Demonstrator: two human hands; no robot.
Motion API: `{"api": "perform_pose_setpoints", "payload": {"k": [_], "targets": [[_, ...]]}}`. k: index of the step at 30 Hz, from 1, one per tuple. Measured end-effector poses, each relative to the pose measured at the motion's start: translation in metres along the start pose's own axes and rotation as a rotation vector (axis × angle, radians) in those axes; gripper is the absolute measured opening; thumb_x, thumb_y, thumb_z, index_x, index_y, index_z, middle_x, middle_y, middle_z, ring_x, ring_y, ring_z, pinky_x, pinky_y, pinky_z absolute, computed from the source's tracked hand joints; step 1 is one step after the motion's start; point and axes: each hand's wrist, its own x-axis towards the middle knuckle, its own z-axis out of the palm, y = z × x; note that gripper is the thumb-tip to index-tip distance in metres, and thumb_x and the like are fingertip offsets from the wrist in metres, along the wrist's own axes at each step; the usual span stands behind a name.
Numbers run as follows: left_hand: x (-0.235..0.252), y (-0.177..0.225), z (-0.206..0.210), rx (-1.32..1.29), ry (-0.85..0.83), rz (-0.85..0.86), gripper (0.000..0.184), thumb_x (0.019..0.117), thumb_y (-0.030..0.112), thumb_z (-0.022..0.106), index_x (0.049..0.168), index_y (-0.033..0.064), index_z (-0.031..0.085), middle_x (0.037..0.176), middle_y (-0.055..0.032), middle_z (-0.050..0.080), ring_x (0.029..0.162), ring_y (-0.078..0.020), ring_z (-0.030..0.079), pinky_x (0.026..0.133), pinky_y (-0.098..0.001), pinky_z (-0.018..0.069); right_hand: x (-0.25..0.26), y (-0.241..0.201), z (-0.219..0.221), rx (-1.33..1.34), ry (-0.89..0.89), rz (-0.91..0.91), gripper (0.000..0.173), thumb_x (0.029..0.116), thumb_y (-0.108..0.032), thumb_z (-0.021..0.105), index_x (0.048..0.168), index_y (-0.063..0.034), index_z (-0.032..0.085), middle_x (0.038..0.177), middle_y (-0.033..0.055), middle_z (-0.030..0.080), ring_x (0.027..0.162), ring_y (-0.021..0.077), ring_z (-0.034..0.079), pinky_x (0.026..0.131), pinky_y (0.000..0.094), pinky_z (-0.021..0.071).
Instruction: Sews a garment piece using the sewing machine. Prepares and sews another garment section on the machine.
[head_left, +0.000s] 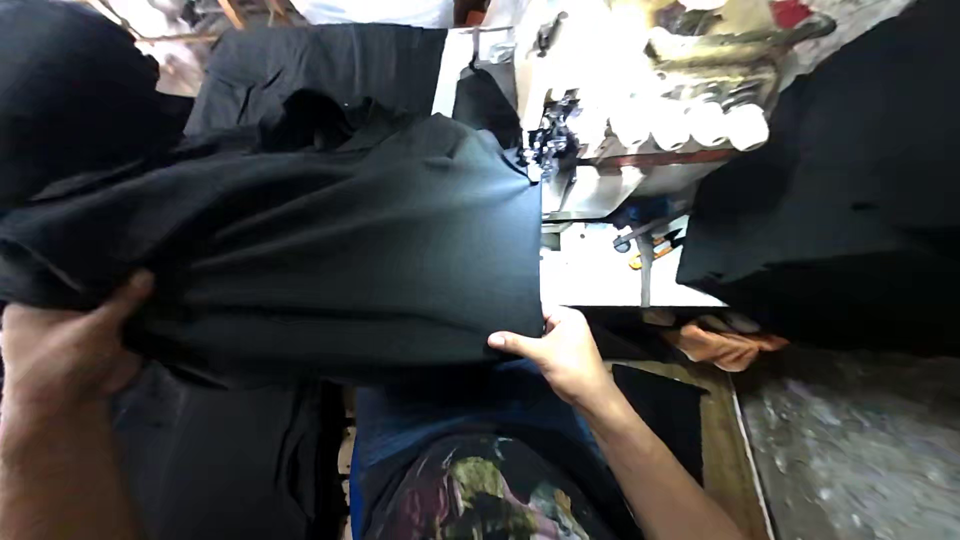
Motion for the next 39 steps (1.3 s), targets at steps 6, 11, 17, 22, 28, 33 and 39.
{"api": "perform_pose_setpoints", "payload": {"k": [6,11,17,22,28,33,39], "targets": [[-0.003,-0.002,0.029,-0.105,0.03,-0.089,0.057,0.0826,0.007,0.081,0.132,0.0173,0.053,0.119,0.0084,0.068,0.108,-0.0058,0.068,0.096,-0.0298,0.058,-0.006,0.006,-0.028,-0.093,-0.312,0.078,0.017,0.0876,-0.008,0.08,0.103,-0.003,0.075,0.093,0.0049,0.078,0.086,0.0119,0.074,0.082,0.0302,0.0633],[0.017,0.0,0.003,0.12,0.013,-0.088,0.047,0.089,0.017,0.078,0.131,0.0118,0.056,0.117,0.0098,0.069,0.106,-0.0008,0.067,0.096,-0.026,0.0565,-0.023,-0.026,-0.025,-0.049,-0.309,-0.028,0.025,0.0818,-0.003,0.083,0.105,-0.0009,0.074,0.093,0.0042,0.078,0.084,0.011,0.075,0.079,0.027,0.0647],[0.016,0.021,0.007,0.175,0.011,-0.079,0.039,0.0953,0.014,0.069,0.13,0.0041,0.055,0.116,0.0063,0.067,0.104,0.0005,0.066,0.096,-0.0245,0.0553,-0.034,-0.025,-0.022,-0.168,-0.095,0.029,0.033,0.0685,-0.022,0.095,0.088,-0.0102,0.071,0.074,-0.0008,0.072,0.062,0.0072,0.067,0.057,0.0211,0.0571],[-0.016,-0.009,0.027,0.33,-0.058,-0.24,0.057,0.0837,0.009,0.079,0.135,0.0073,0.054,0.115,-0.001,0.066,0.1,-0.0068,0.066,0.089,-0.0331,0.0585,-0.019,-0.017,-0.029,-0.933,-0.126,0.243,0.038,0.0836,-0.036,0.085,0.109,-0.01,0.072,0.09,0.0062,0.073,0.082,0.0213,0.07,0.078,0.0447,0.0574],[0.016,0.005,-0.028,0.793,-0.226,-0.466,0.041,0.0973,0.034,0.071,0.118,-0.0019,0.07,0.106,-0.0251,0.071,0.099,-0.0422,0.069,0.093,-0.0672,0.0503,0.018,-0.032,-0.046,-1.017,0.181,-0.313,0.048,0.0891,-0.05,0.073,0.111,-0.0075,0.073,0.094,0.0093,0.073,0.078,0.0253,0.07,0.069,0.0496,0.0585],[0.112,0.056,0.033,0.614,0.042,-0.009,0.051,0.0987,0.032,0.066,0.138,0.0016,0.056,0.133,-0.0258,0.061,0.108,-0.0395,0.068,0.093,-0.0623,0.0543,0.077,-0.038,-0.017,-0.696,0.265,-0.349,0.044,0.0855,-0.051,0.076,0.084,-0.008,0.068,0.075,0.0001,0.064,0.069,0.0072,0.061,0.066,0.0308,0.0523],[0.203,-0.037,0.054,0.894,-0.103,-0.059,0.041,0.0902,0.03,0.079,0.122,0.006,0.069,0.115,-0.0347,0.065,0.109,-0.0611,0.059,0.084,-0.0849,0.041,0.071,-0.04,0.011,-0.349,0.415,-0.372,0.016,0.0863,-0.025,0.08,0.084,-0.0127,0.071,0.073,-0.0104,0.068,0.065,-0.0052,0.064,0.064,0.0133,0.056]]}}
